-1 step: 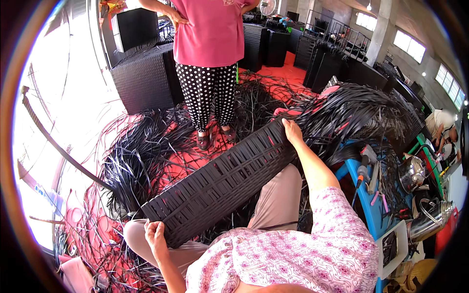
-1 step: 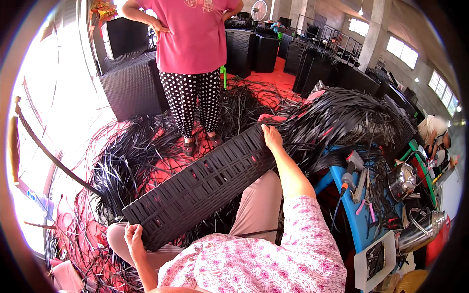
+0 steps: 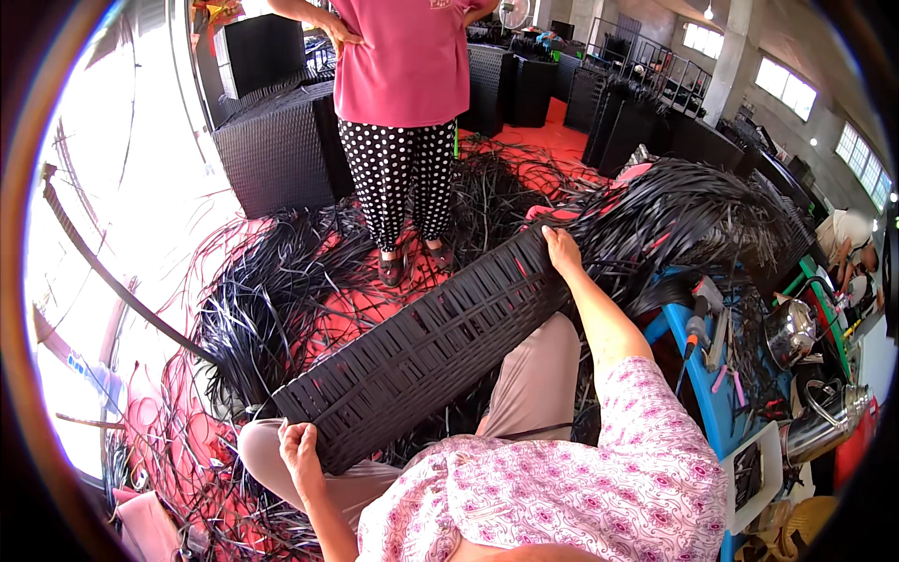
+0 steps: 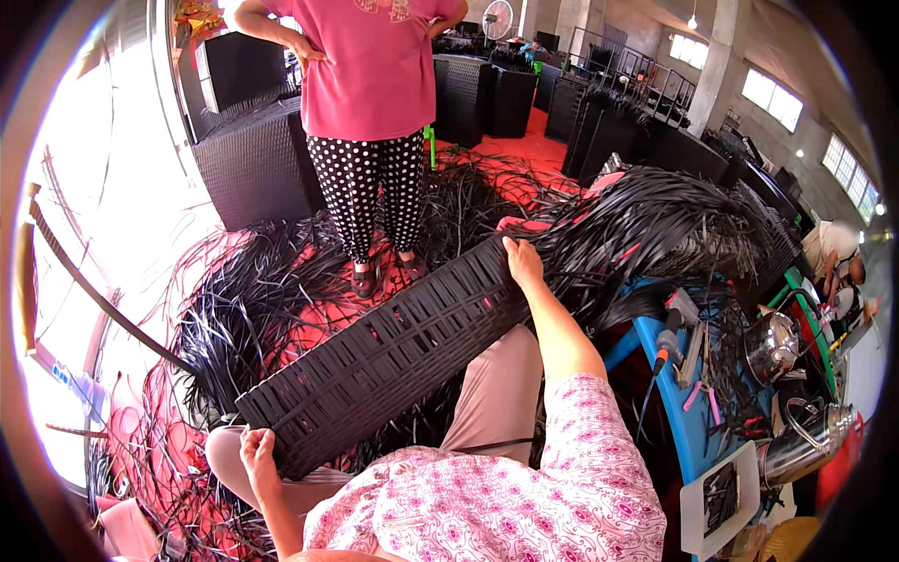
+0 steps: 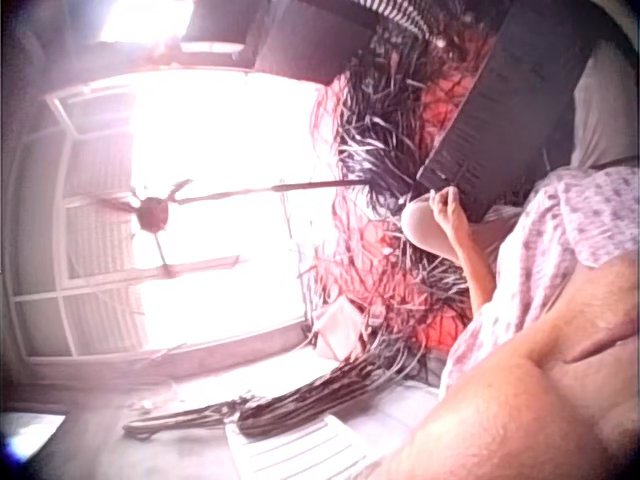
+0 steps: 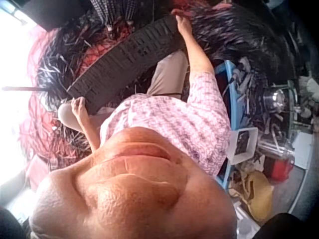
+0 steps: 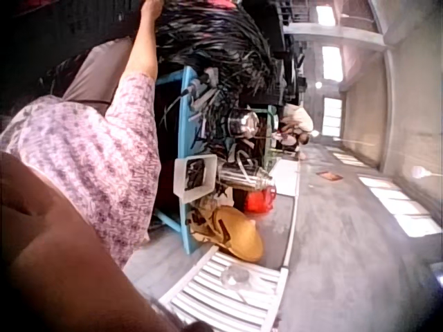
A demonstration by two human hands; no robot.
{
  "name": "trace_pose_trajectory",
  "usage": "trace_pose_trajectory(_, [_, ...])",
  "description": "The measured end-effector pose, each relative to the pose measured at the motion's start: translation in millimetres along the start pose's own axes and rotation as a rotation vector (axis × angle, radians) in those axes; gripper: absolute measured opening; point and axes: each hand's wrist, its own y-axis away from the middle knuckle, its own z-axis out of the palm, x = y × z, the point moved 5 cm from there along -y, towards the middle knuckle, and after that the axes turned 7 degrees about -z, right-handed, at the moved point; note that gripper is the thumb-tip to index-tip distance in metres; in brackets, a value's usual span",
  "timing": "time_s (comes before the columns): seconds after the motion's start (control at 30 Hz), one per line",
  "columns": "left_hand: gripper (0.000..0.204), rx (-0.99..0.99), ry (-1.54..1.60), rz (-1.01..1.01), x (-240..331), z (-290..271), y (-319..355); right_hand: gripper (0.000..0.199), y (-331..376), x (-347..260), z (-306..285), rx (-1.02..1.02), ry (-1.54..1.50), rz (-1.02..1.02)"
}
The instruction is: The person weaves black plastic strips through a frame by hand to create a piece of furniture, occasionally pulling the strips tight.
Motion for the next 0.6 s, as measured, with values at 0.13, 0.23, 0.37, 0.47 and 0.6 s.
trace_pose_trajectory(0.13, [0.010,-0.015,-0.034,-0.018,-7.9,-8.7,-0.7,0.062,11.5,-27.8,1.2,0.042,0.076,0.004])
trace_pose_trajectory(0.23, [0.010,-0.029,-0.096,0.002,-9.9,-5.4,-1.5,0.062,10.3,-22.9,-0.7,0.050,0.083,0.015])
trace_pose_trajectory(0.37, [0.013,-0.084,-0.112,0.016,-16.4,-5.6,-8.3,0.051,-7.1,-11.1,-33.1,0.266,-0.228,-0.215])
trace_pose_trajectory(0.47, [0.015,-0.044,-0.034,-0.020,-14.2,-21.0,-2.5,0.064,-18.7,-35.0,-105.4,0.234,-1.226,0.352])
trace_pose_trajectory(0.6, [0.015,-0.118,0.002,-0.035,-7.7,-2.1,-3.2,0.077,-12.8,44.1,-281.8,0.670,-1.944,-0.238])
